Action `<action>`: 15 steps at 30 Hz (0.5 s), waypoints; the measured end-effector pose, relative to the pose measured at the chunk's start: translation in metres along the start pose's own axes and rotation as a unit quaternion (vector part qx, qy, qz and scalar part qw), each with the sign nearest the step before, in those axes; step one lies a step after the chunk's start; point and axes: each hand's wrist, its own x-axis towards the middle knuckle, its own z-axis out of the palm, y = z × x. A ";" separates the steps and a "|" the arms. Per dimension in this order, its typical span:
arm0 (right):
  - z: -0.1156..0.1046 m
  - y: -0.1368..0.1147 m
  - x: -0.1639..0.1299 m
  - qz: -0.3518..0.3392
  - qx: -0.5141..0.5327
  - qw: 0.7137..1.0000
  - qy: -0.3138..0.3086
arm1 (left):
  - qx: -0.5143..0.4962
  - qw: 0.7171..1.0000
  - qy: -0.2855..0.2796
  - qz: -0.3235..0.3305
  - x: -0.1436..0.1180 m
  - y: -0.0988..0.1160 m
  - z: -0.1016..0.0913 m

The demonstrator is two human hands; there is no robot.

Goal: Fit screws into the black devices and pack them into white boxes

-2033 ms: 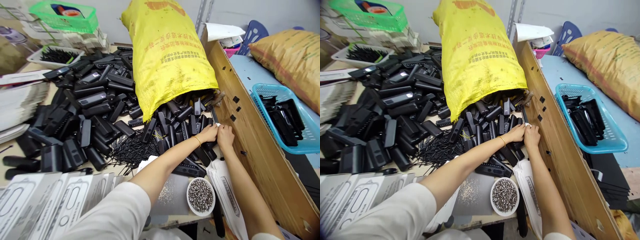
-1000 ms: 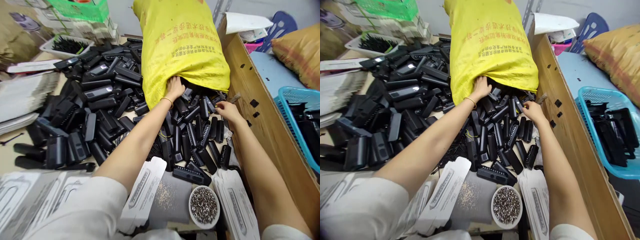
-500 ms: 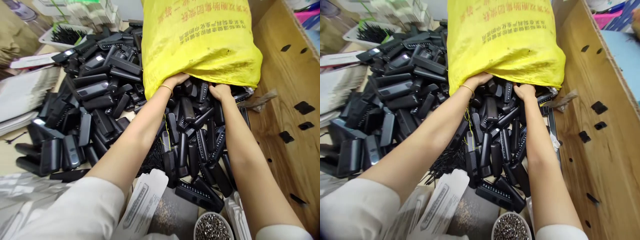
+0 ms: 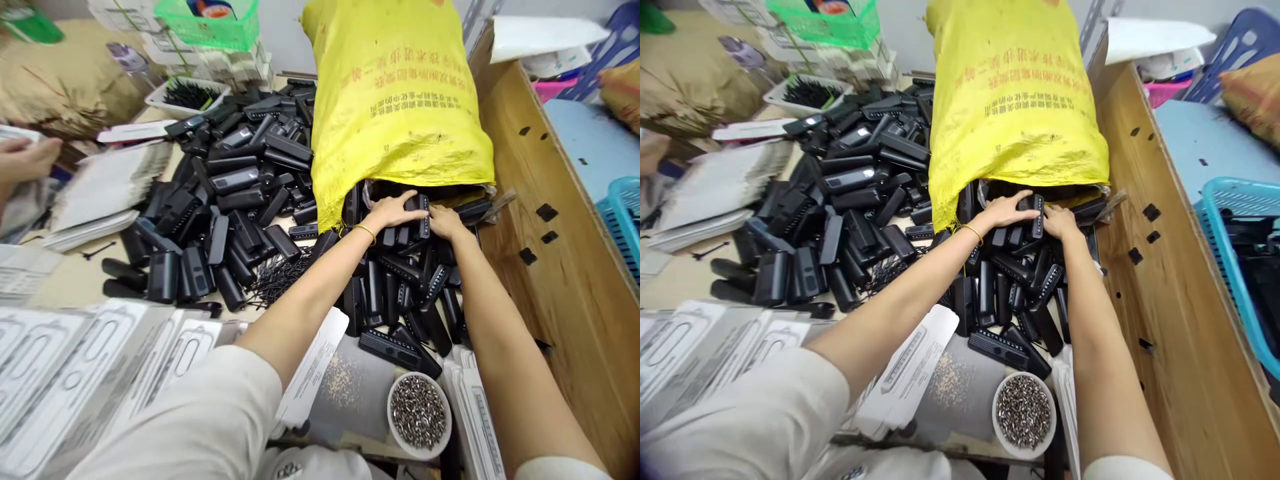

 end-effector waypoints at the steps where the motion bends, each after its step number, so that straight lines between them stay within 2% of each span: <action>1: 0.000 -0.003 -0.009 -0.003 0.002 1.000 -0.005 | 0.004 1.000 -0.009 0.006 -0.008 0.001 -0.001; 2: 0.000 -0.005 -0.017 -0.005 0.012 1.000 -0.011 | 0.005 1.000 -0.011 0.010 -0.016 0.003 -0.003; 4: -0.004 -0.007 -0.034 0.005 0.041 0.999 0.010 | 0.021 0.999 0.039 0.010 -0.026 0.007 -0.008; 6: -0.011 -0.005 -0.047 0.049 0.061 0.990 0.117 | 0.054 0.990 0.133 0.001 -0.027 0.008 -0.018; 8: -0.020 0.002 -0.050 0.105 0.056 0.959 0.258 | 0.098 0.970 0.223 -0.024 -0.021 0.004 -0.031; 10: -0.032 0.010 -0.041 0.118 0.036 0.936 0.330 | 0.122 0.958 0.246 -0.078 -0.011 -0.008 -0.045; 11: -0.039 0.014 -0.032 0.110 0.028 0.936 0.334 | 0.124 0.956 0.242 -0.108 -0.006 -0.016 -0.051; 13: -0.053 0.019 -0.008 0.102 0.038 0.947 0.301 | 0.116 0.957 0.217 -0.151 0.002 -0.035 -0.062; 15: -0.066 0.019 0.015 0.130 0.080 0.954 0.258 | 0.105 0.958 0.216 -0.158 0.008 -0.051 -0.072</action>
